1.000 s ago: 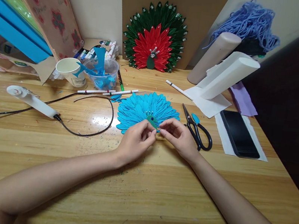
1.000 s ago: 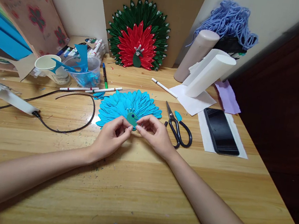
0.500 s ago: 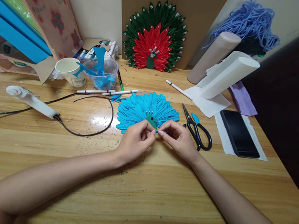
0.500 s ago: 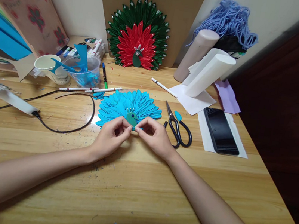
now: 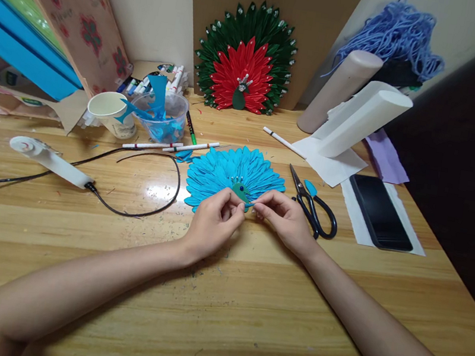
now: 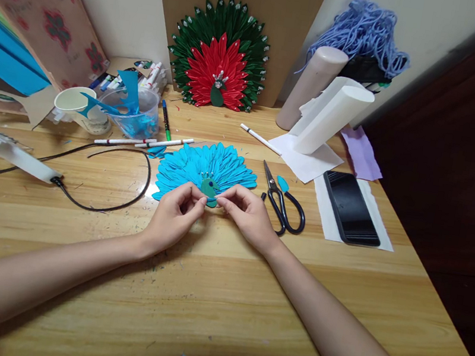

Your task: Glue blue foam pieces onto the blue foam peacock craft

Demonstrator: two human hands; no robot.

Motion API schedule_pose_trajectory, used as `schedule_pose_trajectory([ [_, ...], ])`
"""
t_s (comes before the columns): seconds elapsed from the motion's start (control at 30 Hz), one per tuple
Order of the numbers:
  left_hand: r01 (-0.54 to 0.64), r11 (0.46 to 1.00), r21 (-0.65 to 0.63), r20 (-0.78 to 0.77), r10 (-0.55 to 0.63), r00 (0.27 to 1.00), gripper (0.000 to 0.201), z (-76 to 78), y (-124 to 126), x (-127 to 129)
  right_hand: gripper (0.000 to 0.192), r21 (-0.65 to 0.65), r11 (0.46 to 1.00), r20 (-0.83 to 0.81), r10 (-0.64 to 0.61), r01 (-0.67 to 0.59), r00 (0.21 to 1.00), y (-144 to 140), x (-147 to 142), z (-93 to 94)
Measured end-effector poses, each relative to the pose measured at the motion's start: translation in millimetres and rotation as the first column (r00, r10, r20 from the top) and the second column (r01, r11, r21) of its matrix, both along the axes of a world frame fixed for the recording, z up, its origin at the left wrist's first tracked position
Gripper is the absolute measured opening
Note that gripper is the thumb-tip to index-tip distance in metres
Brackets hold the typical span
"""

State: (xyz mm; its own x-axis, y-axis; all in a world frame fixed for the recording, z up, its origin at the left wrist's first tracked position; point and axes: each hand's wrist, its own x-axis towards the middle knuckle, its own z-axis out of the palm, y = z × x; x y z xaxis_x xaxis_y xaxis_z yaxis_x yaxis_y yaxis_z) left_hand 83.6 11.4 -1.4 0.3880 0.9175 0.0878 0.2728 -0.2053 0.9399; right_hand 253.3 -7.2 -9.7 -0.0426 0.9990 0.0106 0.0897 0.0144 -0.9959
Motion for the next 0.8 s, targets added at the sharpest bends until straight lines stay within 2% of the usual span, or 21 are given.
schedule_pose_trajectory([
  [0.27, 0.002, 1.000, 0.010, -0.002, -0.002, 1.000, 0.014, -1.1, 0.5, -0.3, 0.021, 0.038, 0.998, -0.018, -0.046, 0.047, 0.999, 0.5, 0.3, -1.3],
  [0.47, 0.083, 0.995, 0.053, -0.075, -0.079, 0.994, 0.014, -1.9, -1.1, -0.4, 0.016, 0.061, 0.998, 0.084, -0.007, 0.002, 0.996, -3.4, -0.7, -0.7],
  [0.67, 0.090, 0.996, -0.011, -0.144, -0.091, 0.985, 0.029, 2.6, -0.6, -1.3, 0.006, 0.234, 0.972, 0.124, -0.065, 0.035, 0.990, -4.1, -0.7, -3.4],
  [0.8, 0.150, 0.988, -0.042, -0.151, -0.155, 0.976, 0.042, 4.6, 0.5, -2.4, 0.002, 0.321, 0.946, 0.227, -0.045, -0.031, 0.973, -6.4, -0.9, 0.4],
])
